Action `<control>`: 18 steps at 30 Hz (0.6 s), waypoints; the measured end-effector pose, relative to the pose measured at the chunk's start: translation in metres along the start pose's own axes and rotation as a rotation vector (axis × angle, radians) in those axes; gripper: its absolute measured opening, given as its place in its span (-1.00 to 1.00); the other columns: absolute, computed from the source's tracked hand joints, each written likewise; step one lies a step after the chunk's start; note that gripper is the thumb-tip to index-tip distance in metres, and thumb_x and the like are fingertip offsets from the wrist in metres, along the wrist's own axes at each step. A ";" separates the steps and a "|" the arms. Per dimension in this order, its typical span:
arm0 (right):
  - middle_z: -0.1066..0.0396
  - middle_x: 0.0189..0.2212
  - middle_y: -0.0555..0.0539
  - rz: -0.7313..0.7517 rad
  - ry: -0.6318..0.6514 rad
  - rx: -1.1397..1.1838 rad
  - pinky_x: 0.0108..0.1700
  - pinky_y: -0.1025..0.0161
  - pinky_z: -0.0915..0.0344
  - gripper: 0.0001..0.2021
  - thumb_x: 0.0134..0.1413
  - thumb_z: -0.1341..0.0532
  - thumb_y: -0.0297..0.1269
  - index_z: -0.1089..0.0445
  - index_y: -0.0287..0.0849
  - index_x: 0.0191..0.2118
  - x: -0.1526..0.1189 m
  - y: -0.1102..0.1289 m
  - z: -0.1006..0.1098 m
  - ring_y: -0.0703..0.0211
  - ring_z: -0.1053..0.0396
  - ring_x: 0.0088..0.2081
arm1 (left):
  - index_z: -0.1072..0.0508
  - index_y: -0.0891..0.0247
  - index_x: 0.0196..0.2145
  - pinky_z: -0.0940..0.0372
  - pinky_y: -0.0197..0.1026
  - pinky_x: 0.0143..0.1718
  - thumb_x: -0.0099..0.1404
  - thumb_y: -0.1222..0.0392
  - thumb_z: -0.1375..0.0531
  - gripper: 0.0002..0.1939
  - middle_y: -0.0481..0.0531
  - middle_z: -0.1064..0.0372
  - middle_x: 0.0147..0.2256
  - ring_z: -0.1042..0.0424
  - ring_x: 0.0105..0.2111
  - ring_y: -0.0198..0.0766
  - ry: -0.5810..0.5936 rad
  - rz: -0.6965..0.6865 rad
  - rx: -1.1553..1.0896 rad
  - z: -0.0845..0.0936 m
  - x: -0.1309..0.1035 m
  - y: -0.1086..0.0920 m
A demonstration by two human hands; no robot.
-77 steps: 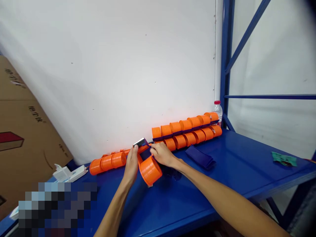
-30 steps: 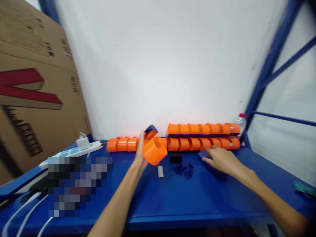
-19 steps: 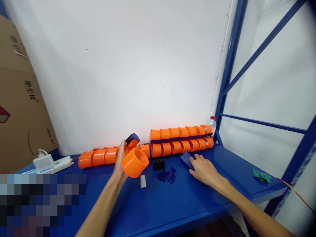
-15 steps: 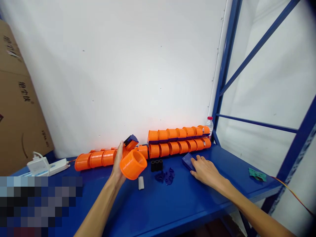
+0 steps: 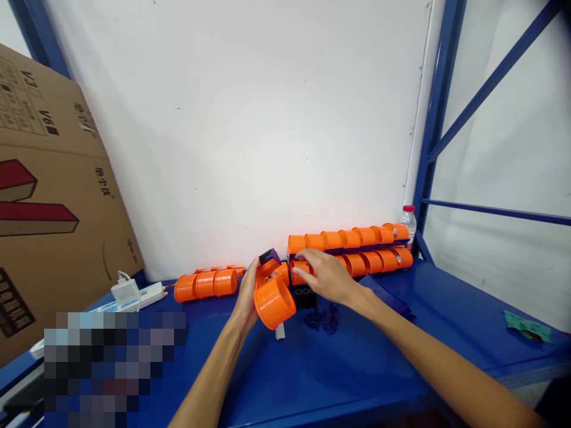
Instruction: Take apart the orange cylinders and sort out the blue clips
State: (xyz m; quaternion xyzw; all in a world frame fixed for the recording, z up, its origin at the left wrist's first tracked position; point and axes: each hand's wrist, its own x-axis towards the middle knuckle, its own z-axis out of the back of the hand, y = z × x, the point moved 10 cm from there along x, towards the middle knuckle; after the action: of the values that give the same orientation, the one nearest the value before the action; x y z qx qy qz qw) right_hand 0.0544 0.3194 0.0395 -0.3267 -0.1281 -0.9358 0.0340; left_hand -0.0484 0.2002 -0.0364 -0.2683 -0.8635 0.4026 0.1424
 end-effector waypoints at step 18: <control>-0.51 -0.24 -0.22 0.122 0.100 -0.097 -0.13 0.23 -0.26 -0.81 0.37 -0.03 -0.41 -0.39 -0.29 -0.13 0.013 -0.005 -0.035 0.08 -0.43 -0.23 | -0.32 0.22 -0.45 -0.01 -0.36 -0.69 0.26 -0.01 -0.32 -0.68 -0.20 -0.06 -0.69 -0.07 -0.74 -0.43 0.037 0.116 0.215 0.003 0.010 0.018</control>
State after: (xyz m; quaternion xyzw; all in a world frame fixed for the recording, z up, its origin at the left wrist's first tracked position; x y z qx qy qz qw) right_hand 0.0226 0.3148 0.0197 -0.2880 -0.0604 -0.9523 0.0814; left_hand -0.0513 0.2137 -0.0515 -0.3086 -0.7955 0.4954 0.1627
